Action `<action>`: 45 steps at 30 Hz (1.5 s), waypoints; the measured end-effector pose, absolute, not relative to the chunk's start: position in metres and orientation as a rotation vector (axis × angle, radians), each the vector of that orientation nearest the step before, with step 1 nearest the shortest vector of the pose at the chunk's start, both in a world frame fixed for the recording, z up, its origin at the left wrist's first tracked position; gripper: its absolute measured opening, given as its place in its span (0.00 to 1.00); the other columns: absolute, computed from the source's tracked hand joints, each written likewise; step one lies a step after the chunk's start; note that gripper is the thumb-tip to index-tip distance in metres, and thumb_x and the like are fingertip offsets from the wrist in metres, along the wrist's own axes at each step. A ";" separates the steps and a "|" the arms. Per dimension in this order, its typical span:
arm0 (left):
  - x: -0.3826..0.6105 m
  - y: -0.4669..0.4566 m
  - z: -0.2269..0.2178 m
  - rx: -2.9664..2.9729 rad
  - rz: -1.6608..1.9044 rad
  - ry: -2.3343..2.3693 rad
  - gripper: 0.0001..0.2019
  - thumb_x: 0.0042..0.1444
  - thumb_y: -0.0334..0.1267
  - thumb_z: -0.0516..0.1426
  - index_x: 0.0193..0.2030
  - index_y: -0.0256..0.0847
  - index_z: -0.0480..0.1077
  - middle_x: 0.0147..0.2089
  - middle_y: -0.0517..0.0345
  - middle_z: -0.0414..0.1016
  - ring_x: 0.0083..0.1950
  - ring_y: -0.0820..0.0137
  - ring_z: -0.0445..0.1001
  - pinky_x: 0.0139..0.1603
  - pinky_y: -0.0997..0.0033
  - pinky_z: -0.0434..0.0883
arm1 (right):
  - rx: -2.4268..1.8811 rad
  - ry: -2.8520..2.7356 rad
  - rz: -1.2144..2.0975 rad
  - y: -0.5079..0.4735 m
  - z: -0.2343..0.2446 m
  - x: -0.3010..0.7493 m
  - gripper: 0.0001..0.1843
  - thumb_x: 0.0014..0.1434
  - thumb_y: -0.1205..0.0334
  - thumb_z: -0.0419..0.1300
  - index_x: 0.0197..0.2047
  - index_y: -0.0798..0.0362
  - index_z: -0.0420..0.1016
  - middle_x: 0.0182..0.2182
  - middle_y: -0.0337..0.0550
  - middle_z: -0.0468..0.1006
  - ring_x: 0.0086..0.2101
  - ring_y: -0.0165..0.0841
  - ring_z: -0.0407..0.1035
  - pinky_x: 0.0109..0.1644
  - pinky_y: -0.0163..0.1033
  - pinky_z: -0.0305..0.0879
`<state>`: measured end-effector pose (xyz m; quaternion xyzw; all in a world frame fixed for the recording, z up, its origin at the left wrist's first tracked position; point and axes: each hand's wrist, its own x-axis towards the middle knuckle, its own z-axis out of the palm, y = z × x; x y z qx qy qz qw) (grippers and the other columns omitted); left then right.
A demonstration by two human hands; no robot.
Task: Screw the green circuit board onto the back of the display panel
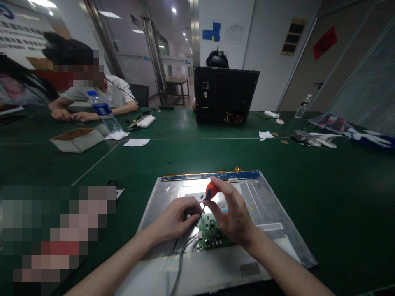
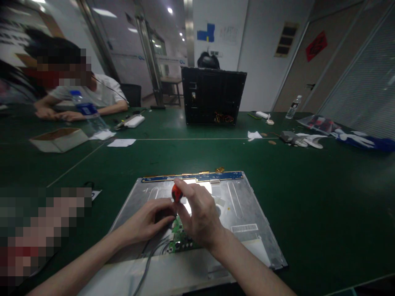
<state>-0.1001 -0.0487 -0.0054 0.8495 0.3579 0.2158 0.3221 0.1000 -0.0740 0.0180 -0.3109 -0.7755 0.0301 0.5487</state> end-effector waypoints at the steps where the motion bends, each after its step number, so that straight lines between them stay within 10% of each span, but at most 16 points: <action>1: -0.100 -0.049 -0.005 2.227 0.568 0.943 0.05 0.59 0.32 0.54 0.37 0.38 0.72 0.34 0.57 0.72 0.34 0.67 0.68 0.36 0.69 0.64 | -0.747 -1.838 0.072 -0.075 0.018 0.100 0.32 0.63 0.71 0.55 0.68 0.50 0.51 0.41 0.47 0.76 0.39 0.37 0.71 0.43 0.46 0.72; 45: -0.100 -0.049 -0.002 2.244 0.546 0.969 0.04 0.59 0.32 0.53 0.35 0.38 0.69 0.32 0.58 0.71 0.32 0.68 0.67 0.33 0.70 0.63 | -0.741 -1.809 0.074 -0.074 0.019 0.101 0.31 0.63 0.66 0.59 0.66 0.46 0.54 0.38 0.42 0.75 0.37 0.36 0.71 0.42 0.45 0.72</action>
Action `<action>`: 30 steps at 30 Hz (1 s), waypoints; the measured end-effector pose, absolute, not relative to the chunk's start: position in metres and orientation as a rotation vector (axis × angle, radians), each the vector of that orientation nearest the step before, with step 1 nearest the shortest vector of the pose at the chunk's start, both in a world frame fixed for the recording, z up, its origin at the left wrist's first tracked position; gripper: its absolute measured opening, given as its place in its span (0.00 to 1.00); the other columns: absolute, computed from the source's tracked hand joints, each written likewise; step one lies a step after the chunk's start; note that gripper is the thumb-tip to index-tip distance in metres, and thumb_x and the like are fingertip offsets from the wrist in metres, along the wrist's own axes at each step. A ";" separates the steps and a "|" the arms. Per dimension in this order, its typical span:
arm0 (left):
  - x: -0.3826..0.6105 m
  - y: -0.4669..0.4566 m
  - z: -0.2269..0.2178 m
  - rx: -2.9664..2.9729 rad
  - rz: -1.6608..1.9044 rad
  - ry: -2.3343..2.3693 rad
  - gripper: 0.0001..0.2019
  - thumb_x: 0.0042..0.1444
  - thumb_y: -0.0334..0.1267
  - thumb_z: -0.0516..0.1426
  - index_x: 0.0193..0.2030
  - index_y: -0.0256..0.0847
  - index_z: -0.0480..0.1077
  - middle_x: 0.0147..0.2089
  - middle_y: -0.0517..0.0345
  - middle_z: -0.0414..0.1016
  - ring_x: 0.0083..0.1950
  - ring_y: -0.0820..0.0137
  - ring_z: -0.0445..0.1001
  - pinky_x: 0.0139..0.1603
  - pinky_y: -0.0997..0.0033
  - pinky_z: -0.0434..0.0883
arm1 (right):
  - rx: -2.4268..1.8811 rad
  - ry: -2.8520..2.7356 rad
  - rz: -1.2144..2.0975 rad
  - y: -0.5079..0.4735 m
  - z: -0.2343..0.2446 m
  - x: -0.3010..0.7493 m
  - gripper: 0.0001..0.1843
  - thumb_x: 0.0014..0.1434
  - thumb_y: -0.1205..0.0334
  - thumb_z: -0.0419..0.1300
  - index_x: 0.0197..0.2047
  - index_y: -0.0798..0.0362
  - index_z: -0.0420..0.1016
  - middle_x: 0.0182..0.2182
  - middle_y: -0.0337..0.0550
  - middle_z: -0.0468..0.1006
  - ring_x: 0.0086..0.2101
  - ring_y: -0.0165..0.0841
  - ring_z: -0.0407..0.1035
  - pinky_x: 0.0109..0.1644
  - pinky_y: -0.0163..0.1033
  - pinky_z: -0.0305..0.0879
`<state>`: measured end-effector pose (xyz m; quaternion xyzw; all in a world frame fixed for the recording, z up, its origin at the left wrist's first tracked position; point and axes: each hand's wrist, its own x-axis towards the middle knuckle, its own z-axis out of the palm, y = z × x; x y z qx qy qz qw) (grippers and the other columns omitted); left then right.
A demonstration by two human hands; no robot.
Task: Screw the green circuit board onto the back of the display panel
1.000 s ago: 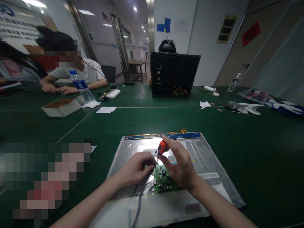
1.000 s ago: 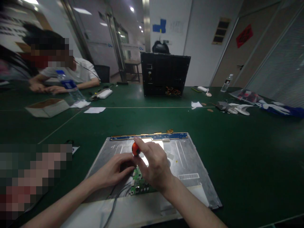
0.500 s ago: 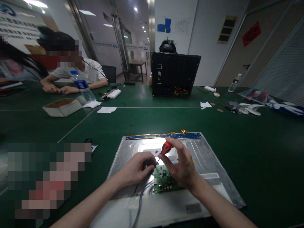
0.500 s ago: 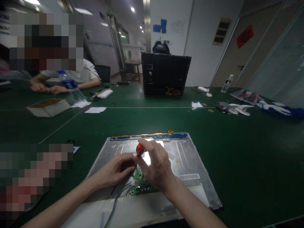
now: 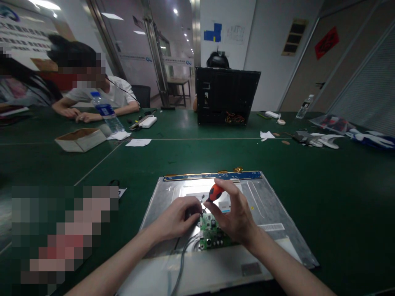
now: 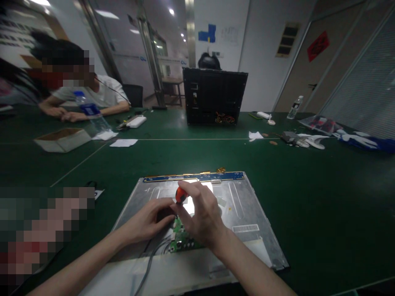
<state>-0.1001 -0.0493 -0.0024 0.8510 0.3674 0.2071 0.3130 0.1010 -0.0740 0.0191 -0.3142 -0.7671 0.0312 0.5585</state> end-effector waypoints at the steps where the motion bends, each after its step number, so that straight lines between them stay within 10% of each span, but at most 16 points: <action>1: -0.100 -0.049 -0.002 2.241 0.541 0.969 0.04 0.59 0.32 0.53 0.35 0.38 0.69 0.33 0.58 0.71 0.32 0.68 0.67 0.33 0.70 0.63 | -0.727 -1.816 0.070 -0.074 0.020 0.101 0.30 0.63 0.67 0.59 0.65 0.46 0.54 0.37 0.41 0.75 0.37 0.36 0.71 0.42 0.45 0.72; 30: -0.100 -0.047 -0.004 2.195 0.547 0.915 0.05 0.61 0.34 0.55 0.36 0.39 0.72 0.33 0.56 0.72 0.33 0.67 0.67 0.34 0.70 0.64 | -0.757 -1.855 0.094 -0.076 0.022 0.101 0.34 0.63 0.69 0.55 0.70 0.49 0.48 0.40 0.45 0.76 0.37 0.36 0.72 0.41 0.44 0.72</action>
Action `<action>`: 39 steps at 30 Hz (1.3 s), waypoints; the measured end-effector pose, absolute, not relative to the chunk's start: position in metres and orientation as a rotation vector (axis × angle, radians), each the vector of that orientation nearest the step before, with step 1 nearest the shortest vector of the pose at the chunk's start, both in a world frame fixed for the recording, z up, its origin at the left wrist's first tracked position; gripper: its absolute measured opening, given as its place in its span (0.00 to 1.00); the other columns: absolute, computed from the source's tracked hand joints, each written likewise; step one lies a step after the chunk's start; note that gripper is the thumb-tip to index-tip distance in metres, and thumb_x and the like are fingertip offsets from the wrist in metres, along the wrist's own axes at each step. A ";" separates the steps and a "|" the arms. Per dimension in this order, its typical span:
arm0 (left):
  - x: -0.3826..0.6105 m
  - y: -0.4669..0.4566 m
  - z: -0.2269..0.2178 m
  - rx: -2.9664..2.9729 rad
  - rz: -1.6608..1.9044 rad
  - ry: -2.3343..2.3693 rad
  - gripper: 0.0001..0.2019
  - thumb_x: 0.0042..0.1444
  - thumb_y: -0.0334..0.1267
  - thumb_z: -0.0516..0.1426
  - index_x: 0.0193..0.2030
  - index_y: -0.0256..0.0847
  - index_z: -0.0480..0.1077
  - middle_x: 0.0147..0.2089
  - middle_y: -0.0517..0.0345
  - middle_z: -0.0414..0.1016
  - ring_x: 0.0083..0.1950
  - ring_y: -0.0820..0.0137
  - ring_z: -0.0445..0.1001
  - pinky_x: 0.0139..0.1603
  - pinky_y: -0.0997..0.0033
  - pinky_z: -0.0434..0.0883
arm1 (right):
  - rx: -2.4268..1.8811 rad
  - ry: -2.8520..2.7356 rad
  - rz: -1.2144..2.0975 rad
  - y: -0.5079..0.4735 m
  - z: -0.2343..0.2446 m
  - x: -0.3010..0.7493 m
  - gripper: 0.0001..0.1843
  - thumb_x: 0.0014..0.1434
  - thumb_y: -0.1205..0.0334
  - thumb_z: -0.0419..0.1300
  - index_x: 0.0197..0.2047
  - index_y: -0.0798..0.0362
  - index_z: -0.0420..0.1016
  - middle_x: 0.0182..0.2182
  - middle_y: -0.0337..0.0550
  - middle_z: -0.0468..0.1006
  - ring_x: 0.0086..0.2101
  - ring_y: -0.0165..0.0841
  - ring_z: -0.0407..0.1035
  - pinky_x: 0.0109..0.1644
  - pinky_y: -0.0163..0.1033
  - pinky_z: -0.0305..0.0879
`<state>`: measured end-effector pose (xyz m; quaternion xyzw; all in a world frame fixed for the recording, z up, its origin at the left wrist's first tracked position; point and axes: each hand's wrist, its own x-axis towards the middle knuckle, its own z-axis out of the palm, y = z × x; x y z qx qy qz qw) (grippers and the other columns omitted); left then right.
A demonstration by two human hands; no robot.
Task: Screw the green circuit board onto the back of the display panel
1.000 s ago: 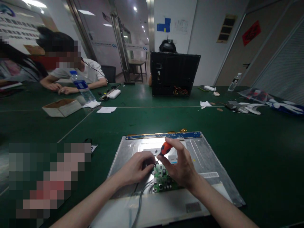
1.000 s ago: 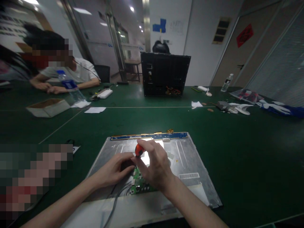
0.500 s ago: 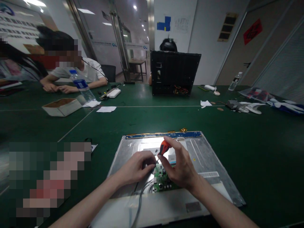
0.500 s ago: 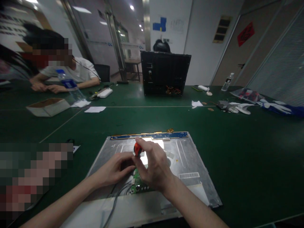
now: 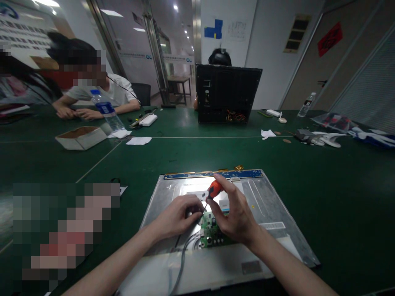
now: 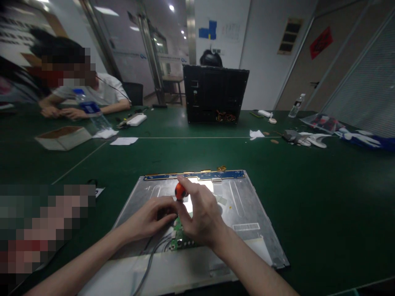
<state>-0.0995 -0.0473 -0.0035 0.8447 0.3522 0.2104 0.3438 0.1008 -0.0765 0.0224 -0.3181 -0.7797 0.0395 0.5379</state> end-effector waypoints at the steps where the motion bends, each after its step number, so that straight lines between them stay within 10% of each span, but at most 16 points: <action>1: -0.099 -0.047 -0.003 2.192 0.543 0.915 0.05 0.61 0.34 0.55 0.36 0.39 0.72 0.33 0.56 0.72 0.33 0.67 0.67 0.34 0.70 0.64 | -0.747 -1.859 0.088 -0.076 0.022 0.101 0.34 0.64 0.68 0.56 0.70 0.48 0.48 0.40 0.44 0.76 0.37 0.36 0.71 0.42 0.44 0.72; 39: -0.099 -0.047 -0.004 2.225 0.534 0.877 0.05 0.62 0.33 0.55 0.39 0.38 0.72 0.34 0.56 0.73 0.33 0.68 0.69 0.36 0.69 0.66 | -0.823 -1.894 0.107 -0.075 0.019 0.105 0.38 0.64 0.67 0.58 0.72 0.45 0.45 0.38 0.42 0.75 0.36 0.36 0.70 0.41 0.44 0.71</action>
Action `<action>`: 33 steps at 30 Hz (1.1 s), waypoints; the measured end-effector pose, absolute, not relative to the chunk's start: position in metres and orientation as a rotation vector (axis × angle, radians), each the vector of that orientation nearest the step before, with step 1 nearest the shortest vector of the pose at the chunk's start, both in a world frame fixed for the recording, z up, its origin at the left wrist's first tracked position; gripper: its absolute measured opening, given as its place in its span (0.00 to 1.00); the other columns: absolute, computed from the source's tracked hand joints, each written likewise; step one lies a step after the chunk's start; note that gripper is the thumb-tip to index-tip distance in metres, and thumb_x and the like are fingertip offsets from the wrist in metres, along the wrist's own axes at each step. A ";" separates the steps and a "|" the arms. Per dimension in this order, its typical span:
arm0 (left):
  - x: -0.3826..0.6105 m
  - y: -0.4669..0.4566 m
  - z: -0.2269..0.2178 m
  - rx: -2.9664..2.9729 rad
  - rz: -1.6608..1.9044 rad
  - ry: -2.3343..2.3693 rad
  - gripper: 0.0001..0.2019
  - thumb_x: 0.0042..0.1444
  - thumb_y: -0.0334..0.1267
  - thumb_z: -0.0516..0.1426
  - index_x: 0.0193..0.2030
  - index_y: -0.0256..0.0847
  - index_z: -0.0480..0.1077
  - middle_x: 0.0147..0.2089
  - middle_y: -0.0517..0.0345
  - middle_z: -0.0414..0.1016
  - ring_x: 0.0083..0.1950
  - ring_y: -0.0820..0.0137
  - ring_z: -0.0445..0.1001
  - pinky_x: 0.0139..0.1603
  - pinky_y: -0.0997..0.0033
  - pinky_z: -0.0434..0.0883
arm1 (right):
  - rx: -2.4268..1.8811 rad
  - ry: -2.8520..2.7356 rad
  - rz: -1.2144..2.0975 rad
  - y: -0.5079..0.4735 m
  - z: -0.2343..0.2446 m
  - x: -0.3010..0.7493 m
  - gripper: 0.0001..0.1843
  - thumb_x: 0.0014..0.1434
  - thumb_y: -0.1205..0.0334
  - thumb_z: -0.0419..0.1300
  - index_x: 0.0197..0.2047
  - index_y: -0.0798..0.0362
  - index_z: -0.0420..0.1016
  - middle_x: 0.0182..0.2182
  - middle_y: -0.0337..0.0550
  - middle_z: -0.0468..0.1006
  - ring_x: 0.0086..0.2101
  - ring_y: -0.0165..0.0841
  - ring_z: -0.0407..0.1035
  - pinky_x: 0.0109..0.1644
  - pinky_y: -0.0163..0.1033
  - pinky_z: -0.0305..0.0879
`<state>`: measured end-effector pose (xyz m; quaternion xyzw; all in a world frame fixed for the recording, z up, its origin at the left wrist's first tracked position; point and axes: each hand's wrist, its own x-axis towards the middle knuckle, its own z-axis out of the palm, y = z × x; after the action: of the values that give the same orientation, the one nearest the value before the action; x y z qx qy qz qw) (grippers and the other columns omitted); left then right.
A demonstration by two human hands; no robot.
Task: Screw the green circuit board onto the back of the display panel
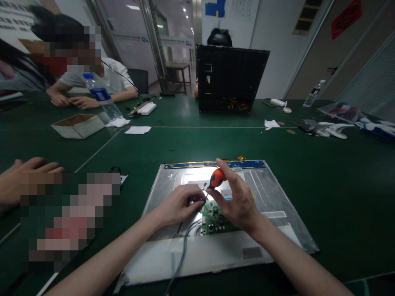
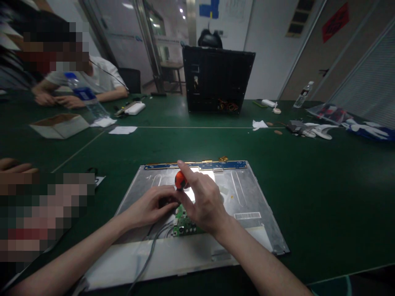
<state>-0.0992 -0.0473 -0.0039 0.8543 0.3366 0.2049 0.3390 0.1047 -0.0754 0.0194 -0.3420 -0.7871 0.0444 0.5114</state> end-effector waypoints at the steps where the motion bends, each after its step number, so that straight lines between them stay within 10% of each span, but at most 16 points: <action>1: -0.099 -0.047 -0.004 2.222 0.540 0.881 0.05 0.62 0.33 0.55 0.38 0.38 0.72 0.34 0.56 0.73 0.33 0.68 0.69 0.35 0.70 0.66 | -0.825 -1.893 0.111 -0.076 0.019 0.104 0.39 0.64 0.67 0.58 0.72 0.46 0.44 0.39 0.43 0.75 0.36 0.36 0.71 0.41 0.44 0.71; 33: -0.098 -0.049 0.000 2.228 0.550 0.900 0.04 0.60 0.32 0.54 0.35 0.38 0.70 0.32 0.57 0.71 0.32 0.68 0.67 0.34 0.70 0.63 | -0.865 -1.900 0.121 -0.077 0.020 0.105 0.38 0.65 0.64 0.57 0.72 0.45 0.44 0.39 0.43 0.74 0.36 0.36 0.70 0.42 0.45 0.71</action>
<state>-0.0977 -0.0492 0.0001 0.8527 0.3442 0.2103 0.3318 0.1050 -0.0774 0.0196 -0.3580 -0.7860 0.0499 0.5015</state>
